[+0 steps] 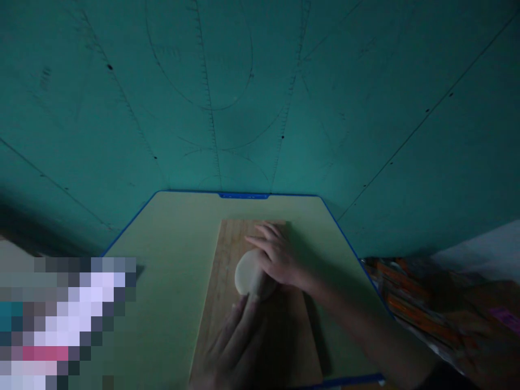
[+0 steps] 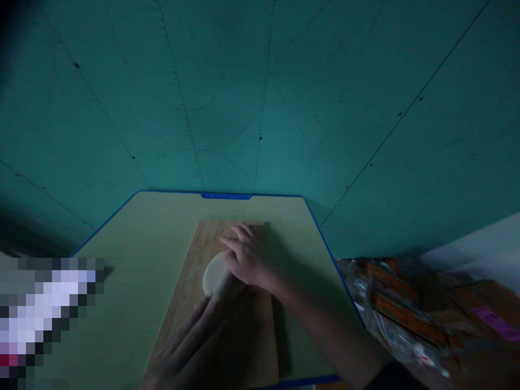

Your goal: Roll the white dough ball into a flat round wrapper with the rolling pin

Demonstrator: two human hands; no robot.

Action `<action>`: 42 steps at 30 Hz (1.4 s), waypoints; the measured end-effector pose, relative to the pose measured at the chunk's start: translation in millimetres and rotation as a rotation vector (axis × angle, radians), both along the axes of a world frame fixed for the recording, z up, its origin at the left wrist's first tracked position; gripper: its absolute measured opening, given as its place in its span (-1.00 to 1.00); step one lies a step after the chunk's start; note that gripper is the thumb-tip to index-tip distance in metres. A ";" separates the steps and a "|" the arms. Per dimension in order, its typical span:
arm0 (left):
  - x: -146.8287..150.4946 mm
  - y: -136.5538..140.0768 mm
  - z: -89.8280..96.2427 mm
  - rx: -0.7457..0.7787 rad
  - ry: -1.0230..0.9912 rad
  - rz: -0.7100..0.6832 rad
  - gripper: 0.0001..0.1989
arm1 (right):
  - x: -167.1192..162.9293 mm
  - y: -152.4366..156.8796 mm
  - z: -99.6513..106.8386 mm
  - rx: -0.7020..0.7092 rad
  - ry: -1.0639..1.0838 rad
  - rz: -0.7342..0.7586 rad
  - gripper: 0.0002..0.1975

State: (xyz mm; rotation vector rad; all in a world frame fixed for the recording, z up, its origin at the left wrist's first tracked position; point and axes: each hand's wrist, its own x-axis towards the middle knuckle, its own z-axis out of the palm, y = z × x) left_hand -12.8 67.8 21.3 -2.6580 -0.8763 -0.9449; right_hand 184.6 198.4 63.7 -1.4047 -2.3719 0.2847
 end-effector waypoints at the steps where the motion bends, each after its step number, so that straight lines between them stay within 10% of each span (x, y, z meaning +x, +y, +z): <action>1: 8.7 -1.2 -4.9 0.043 -0.031 -0.033 -0.60 | 7.9 -2.7 -2.9 -0.008 0.013 0.016 -0.54; 5: 29.9 -2.4 0.5 0.024 0.033 -0.121 -0.69 | 28.6 -9.6 -6.2 -0.048 0.004 0.075 -0.49; 11: -15.2 -2.9 24.3 -0.128 0.164 -0.038 -0.56 | -22.1 6.9 16.3 -0.036 -0.129 0.115 -0.53; 21: 51.4 -10.7 0.5 -0.069 -0.104 -0.085 -0.77 | 19.7 -2.6 6.3 -0.151 -0.099 0.101 -0.44; 28: 9.7 -12.5 4.3 0.048 0.098 0.007 -0.63 | -51.5 6.9 26.8 -0.077 -0.174 0.280 -0.47; 36: 64.1 1.2 19.3 -0.091 0.020 -0.076 -0.69 | -6.1 10.5 25.3 -0.176 -0.234 0.201 -0.41; 42: 33.4 -8.0 -1.3 -0.037 0.043 -0.048 -0.61 | -55.7 4.2 26.4 -0.079 -0.254 0.339 -0.49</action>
